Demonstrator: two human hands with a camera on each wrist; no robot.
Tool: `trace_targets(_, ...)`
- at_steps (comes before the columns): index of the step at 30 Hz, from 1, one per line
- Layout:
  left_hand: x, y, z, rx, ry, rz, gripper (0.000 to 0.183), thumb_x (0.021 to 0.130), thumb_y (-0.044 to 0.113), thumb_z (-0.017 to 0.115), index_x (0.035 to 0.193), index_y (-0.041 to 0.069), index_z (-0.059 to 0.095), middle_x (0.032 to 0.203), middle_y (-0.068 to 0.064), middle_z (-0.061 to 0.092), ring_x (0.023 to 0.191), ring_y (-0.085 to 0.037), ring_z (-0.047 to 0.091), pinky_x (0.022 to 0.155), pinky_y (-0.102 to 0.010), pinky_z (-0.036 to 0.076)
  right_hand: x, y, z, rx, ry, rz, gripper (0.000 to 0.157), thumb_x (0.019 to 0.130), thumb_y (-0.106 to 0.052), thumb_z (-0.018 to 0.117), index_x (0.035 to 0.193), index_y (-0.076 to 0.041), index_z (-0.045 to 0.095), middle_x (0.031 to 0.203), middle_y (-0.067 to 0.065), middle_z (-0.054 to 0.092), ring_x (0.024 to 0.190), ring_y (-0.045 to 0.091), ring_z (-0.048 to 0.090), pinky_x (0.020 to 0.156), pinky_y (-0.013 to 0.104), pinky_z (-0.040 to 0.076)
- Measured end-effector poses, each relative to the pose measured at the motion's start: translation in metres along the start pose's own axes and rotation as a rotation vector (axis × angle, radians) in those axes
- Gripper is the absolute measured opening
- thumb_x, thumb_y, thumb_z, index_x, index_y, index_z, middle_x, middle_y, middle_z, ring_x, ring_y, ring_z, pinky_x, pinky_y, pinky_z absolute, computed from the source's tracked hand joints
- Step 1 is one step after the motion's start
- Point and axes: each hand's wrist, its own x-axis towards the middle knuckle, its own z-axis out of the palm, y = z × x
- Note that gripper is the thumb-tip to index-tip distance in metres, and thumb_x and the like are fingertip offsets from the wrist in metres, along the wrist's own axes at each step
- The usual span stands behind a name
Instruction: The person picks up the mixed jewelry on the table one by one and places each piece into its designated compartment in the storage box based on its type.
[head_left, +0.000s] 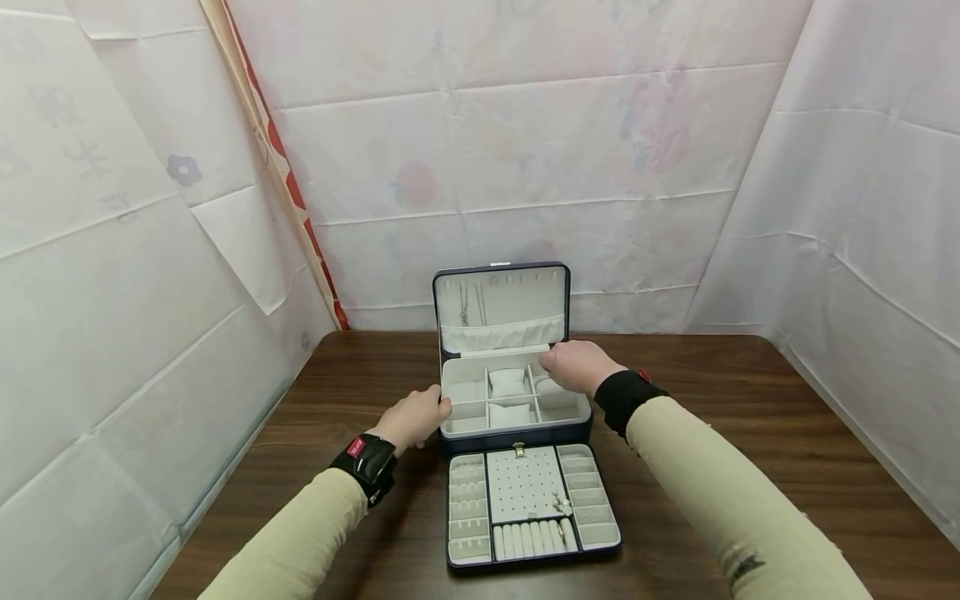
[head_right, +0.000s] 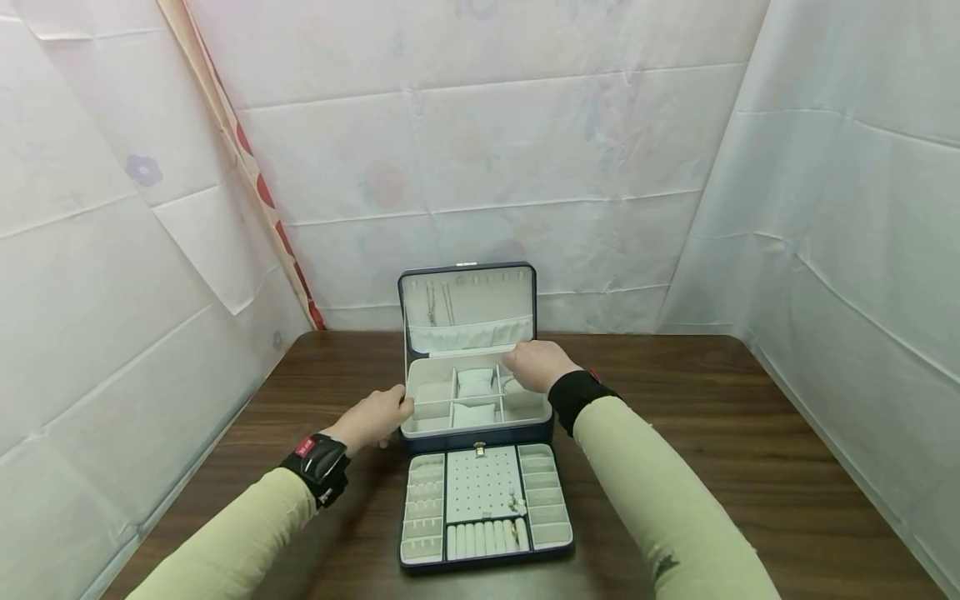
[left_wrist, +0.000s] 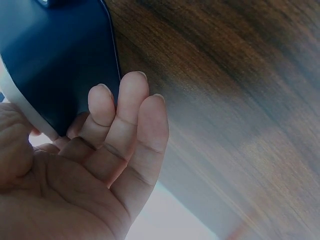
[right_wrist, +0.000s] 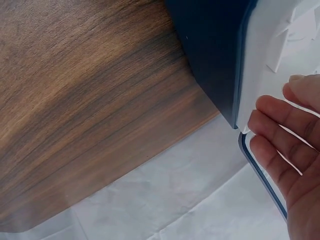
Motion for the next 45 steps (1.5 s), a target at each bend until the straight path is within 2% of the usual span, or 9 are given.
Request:
trace_targets(7,0.001,-0.001,0.0,0.015,0.006,-0.001,0.045,0.106,0.037,0.041,0.134,0.004,0.054,0.088,-0.009,0.061,0.057,-0.026,0.061,0.053,-0.037,0.043,-0.004,0.0,-0.004,0.037,0.012,-0.006,0.034,0.103,-0.009,0.057,0.071,-0.016,0.049,0.06,-0.004,0.04,0.057,0.011,0.034,0.057,0.027,0.03)
trace_targets(14,-0.002,-0.005,0.0,0.023,0.03,0.009,0.044,0.105,0.041,0.042,0.126,0.005,0.058,0.083,-0.007,0.061,0.055,-0.023,0.06,0.055,-0.037,0.043,-0.016,0.001,-0.008,0.091,0.057,-0.045,0.036,0.103,-0.008,0.057,0.071,-0.017,0.043,0.061,-0.006,0.031,0.057,0.01,0.028,0.058,0.027,0.025)
trace_targets(16,-0.004,-0.007,-0.001,0.012,0.028,0.01,0.045,0.105,0.043,0.042,0.124,0.006,0.059,0.082,-0.007,0.06,0.055,-0.021,0.059,0.056,-0.037,0.042,-0.021,0.002,-0.01,0.114,0.071,-0.045,0.033,0.102,-0.008,0.059,0.073,-0.016,0.045,0.063,-0.005,0.033,0.059,0.01,0.029,0.059,0.027,0.026)
trace_targets(22,-0.016,-0.009,-0.002,-0.084,-0.012,0.02,0.046,0.104,0.051,0.045,0.115,0.008,0.06,0.068,-0.006,0.055,0.054,-0.024,0.059,0.054,-0.034,0.043,-0.037,0.006,-0.011,0.156,0.098,0.0,0.016,0.098,-0.008,0.066,0.085,-0.014,0.06,0.071,-0.005,0.056,0.062,0.01,0.042,0.061,0.028,0.038)
trace_targets(29,-0.033,-0.007,-0.004,-0.198,-0.078,0.01,0.044,0.103,0.052,0.05,0.105,0.009,0.059,0.068,-0.008,0.059,0.056,-0.025,0.061,0.05,-0.036,0.051,-0.057,0.013,-0.003,0.249,0.152,0.069,0.011,0.098,-0.008,0.063,0.09,-0.015,0.064,0.071,-0.007,0.058,0.058,0.008,0.045,0.059,0.028,0.041)
trace_targets(34,-0.044,-0.008,-0.003,-0.222,-0.101,0.008,0.055,0.101,0.061,0.048,0.111,0.008,0.06,0.068,-0.013,0.063,0.055,-0.027,0.064,0.052,-0.039,0.054,-0.073,0.014,-0.001,0.365,0.096,0.119,0.008,0.099,-0.012,0.063,0.092,-0.014,0.06,0.069,-0.007,0.055,0.056,0.007,0.046,0.058,0.028,0.041)
trace_targets(38,-0.052,-0.011,-0.001,-0.247,-0.137,0.007,0.067,0.098,0.066,0.051,0.125,0.005,0.057,0.067,-0.015,0.064,0.054,-0.028,0.066,0.053,-0.041,0.055,-0.082,0.013,0.004,0.422,0.031,0.162,0.01,0.099,-0.016,0.064,0.092,-0.015,0.057,0.068,-0.006,0.053,0.057,0.009,0.046,0.058,0.028,0.04)
trace_targets(41,-0.056,-0.014,0.002,-0.251,-0.178,0.022,0.064,0.096,0.063,0.056,0.121,0.004,0.057,0.068,-0.014,0.065,0.055,-0.027,0.067,0.053,-0.041,0.055,-0.087,0.012,0.009,0.454,-0.006,0.195,0.011,0.1,-0.018,0.062,0.091,-0.015,0.057,0.067,-0.005,0.051,0.056,0.009,0.045,0.058,0.028,0.039)
trace_targets(45,-0.059,-0.017,0.007,-0.255,-0.237,0.062,0.048,0.095,0.055,0.063,0.104,0.009,0.058,0.07,-0.012,0.066,0.055,-0.025,0.066,0.052,-0.041,0.056,-0.093,0.01,0.015,0.51,-0.03,0.219,0.014,0.101,-0.022,0.059,0.089,-0.015,0.061,0.067,-0.005,0.05,0.056,0.01,0.044,0.058,0.029,0.038)
